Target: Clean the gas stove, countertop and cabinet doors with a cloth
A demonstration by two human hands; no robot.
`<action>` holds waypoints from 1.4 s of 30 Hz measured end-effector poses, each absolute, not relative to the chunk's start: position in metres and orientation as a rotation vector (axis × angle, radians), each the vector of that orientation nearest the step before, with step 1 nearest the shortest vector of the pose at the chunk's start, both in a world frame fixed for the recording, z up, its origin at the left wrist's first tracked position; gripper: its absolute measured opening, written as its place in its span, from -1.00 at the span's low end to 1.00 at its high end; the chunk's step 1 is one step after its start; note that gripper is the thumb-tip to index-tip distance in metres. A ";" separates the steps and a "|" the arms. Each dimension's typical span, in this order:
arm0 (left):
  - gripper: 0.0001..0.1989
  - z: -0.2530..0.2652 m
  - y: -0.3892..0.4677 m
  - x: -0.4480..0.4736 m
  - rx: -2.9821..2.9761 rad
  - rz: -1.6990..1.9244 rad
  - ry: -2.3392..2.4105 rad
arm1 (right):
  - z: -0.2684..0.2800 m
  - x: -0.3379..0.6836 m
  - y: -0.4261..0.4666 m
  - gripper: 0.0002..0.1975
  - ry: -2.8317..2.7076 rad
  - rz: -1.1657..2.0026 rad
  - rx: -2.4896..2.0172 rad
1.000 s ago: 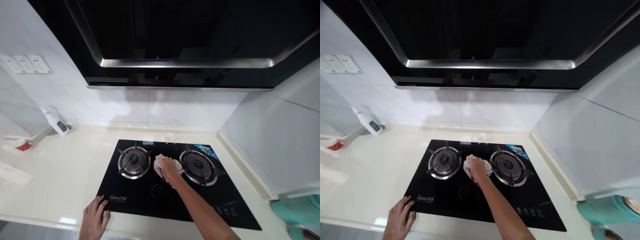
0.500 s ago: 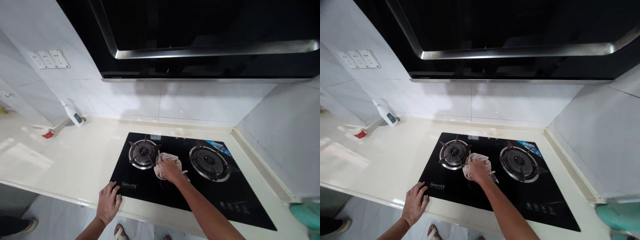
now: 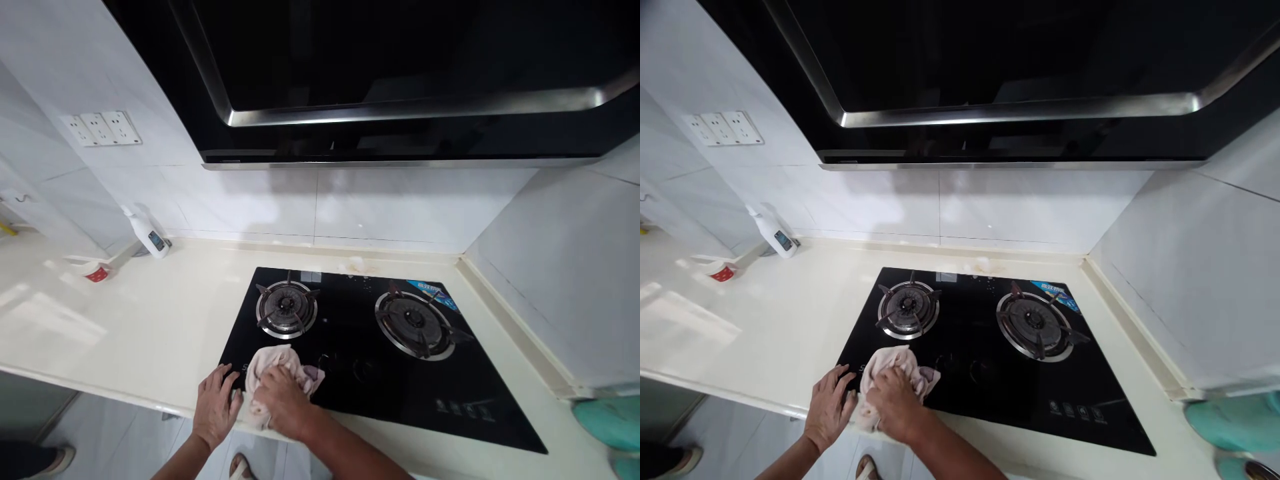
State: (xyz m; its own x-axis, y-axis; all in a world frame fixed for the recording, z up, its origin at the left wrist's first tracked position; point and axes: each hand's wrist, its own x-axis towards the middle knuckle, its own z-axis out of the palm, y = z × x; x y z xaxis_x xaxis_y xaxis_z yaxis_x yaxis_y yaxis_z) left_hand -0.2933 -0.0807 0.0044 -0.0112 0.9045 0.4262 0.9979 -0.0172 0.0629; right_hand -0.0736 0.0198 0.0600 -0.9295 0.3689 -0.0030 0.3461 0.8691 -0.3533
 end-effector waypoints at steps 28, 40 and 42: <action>-0.72 0.005 -0.077 -0.293 -2.011 -0.491 -1.985 | 0.100 0.228 0.032 -0.34 -1.706 0.574 -1.774; -0.71 0.001 -0.076 -0.295 -2.002 -0.492 -1.993 | 0.026 0.174 0.056 -0.72 -2.341 -0.095 -1.918; -0.71 0.001 -0.076 -0.294 -2.008 -0.495 -1.991 | 0.032 0.170 0.078 -0.73 -2.410 -0.059 -1.827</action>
State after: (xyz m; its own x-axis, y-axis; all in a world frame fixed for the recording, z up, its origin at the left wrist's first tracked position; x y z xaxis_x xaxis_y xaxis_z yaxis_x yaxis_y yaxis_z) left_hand -0.2942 -0.0761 0.0014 -0.0033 0.9064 0.4225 0.9987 -0.0188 0.0480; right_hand 0.1700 0.0782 0.0319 -0.2660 0.9569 0.1161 0.9615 0.2721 -0.0394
